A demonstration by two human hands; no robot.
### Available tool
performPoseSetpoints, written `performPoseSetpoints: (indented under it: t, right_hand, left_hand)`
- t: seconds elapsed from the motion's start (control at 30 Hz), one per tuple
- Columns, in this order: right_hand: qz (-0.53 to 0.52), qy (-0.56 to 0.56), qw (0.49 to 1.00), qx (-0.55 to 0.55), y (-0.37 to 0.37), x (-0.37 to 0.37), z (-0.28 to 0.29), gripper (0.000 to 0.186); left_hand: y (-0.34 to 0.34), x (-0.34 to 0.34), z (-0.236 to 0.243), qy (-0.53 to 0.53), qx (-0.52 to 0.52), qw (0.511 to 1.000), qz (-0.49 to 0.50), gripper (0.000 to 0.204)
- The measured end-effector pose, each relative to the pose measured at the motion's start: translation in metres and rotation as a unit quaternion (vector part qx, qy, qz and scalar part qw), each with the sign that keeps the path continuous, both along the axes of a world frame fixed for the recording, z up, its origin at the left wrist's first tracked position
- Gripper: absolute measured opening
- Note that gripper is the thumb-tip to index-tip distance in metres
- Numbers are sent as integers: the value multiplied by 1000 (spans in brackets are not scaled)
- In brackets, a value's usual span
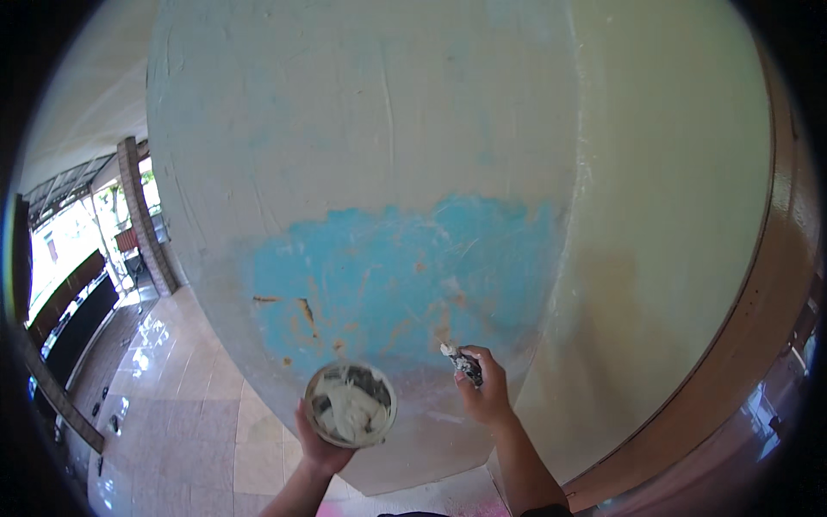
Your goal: The person applies wall filler compound to a damaged wall surface using a putty knife.
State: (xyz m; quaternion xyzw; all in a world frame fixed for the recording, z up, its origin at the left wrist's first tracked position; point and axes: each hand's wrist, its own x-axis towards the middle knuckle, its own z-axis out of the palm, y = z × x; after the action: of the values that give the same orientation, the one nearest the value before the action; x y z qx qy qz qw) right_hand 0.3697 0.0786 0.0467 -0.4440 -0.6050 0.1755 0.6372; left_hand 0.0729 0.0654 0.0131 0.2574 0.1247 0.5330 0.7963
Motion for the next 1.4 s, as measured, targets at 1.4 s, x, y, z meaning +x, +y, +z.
performPoseSetpoints:
  t: [1.4]
  right_hand:
    - [-142,-372,914,76,-53,-99,75,33]
  left_hand:
    - [16,-58,34,-32,21,995,-90,86]
